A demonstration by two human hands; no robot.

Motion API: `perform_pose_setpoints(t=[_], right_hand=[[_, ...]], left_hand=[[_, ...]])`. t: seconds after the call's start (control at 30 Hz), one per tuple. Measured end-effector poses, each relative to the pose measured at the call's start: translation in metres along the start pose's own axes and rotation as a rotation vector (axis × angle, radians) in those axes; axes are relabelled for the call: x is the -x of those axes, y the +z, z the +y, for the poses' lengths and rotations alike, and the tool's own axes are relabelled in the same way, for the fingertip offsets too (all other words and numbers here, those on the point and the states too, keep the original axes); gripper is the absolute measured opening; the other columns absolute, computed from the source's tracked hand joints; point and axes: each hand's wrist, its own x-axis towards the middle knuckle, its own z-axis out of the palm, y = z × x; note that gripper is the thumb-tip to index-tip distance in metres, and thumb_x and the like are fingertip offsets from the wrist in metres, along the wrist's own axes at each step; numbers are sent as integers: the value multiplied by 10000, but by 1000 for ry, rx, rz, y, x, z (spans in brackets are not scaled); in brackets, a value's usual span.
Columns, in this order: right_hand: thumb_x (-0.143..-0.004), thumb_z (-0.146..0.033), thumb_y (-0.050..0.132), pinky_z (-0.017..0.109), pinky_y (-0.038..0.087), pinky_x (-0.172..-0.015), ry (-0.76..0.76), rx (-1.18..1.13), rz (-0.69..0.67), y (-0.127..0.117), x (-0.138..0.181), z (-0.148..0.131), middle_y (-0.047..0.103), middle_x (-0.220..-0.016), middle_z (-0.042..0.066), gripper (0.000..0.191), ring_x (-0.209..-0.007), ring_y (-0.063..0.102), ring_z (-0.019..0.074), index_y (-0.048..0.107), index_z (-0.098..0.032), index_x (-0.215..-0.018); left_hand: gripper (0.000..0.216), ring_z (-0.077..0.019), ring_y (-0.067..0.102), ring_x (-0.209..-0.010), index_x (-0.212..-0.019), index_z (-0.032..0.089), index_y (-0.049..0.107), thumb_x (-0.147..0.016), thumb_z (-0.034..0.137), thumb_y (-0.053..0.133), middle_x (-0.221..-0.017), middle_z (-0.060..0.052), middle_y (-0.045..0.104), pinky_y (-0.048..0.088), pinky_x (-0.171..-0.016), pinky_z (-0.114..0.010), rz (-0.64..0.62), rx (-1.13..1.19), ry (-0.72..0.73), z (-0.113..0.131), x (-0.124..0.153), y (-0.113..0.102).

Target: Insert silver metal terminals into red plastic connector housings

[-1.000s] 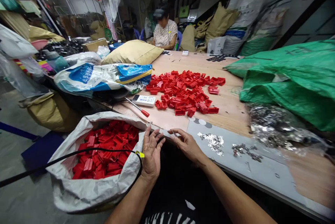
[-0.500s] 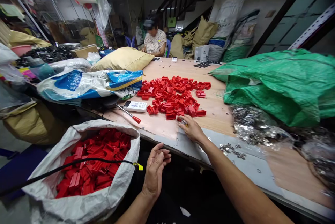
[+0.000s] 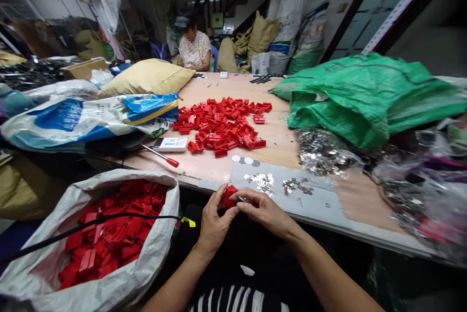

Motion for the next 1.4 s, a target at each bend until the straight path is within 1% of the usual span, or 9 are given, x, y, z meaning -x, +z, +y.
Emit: perform_pose_setpoints(t=[0.2,0.3,0.5,0.63,0.77,0.9,1.0,1.2,1.4], right_hand=[[-811,-394,665,162,147,-457,120,-524,69,6,21,11,283,-608,-35,404,-520,218,41,611,-139,-1119],[-785,-340,702,130,161,-442,175,-782,81,4,28,13,350,-702,-3,325,-540,229,23,649,-136,-1033],[-783,-335,709,108,163,-428,257,-905,61,9,40,17,499,-957,60,335,-525,244,-13,641,-172,-1068],[-818,-441,642,165,196,-452,205,-464,92,-2,48,22,567,-964,55,418,-514,316,19,573,-201,-1153],[-857,-446,555,272,384,-699,42,435,578,-39,52,27,604,-875,42,288,-755,521,138,612,-172,-927],[-852,-426,543,295,354,-672,195,910,825,-72,48,33,595,-869,36,246,-790,538,178,561,-185,-901],[-856,-379,546,296,345,-676,262,1016,840,-75,44,37,601,-910,48,219,-804,545,186,552,-178,-944],[-847,-259,519,263,358,-720,256,1039,856,-64,44,40,617,-941,21,94,-875,556,158,561,-191,-898],[-835,-285,525,239,362,-701,218,1000,890,-61,50,43,596,-916,-4,91,-857,550,139,561,-213,-877]], left_hand=[[677,-244,443,-1252,-1389,285,428,-765,199,674,-1347,-88,474,359,-1061,-407,-87,-246,285,-6,7,4],[597,-213,456,-1240,-1366,306,457,-811,137,602,-1322,-71,495,364,-1059,-384,-148,-359,435,-4,7,3],[503,-228,466,-1245,-1305,278,534,-825,135,577,-1338,-78,497,379,-1049,-382,-205,-376,459,3,7,2],[304,-221,547,-1137,-1120,223,634,-817,227,622,-1188,-83,600,427,-995,-358,-198,-314,319,10,8,8],[275,-198,628,-914,-988,148,602,-812,358,634,-983,-95,644,512,-850,-340,-174,-36,-83,14,9,13],[445,-190,640,-800,-1124,138,498,-796,401,642,-822,-68,634,538,-718,-318,-142,185,-270,17,13,20],[594,-182,633,-715,-1248,151,423,-770,409,662,-763,-52,626,513,-600,-268,-100,221,-332,20,18,26],[675,-190,627,-652,-1181,152,490,-629,433,758,-817,-58,629,437,-443,-211,-34,209,-392,21,26,36],[714,-182,642,-674,-1125,186,536,-520,441,819,-842,-53,657,462,-477,-168,-72,225,-513,14,27,40]])
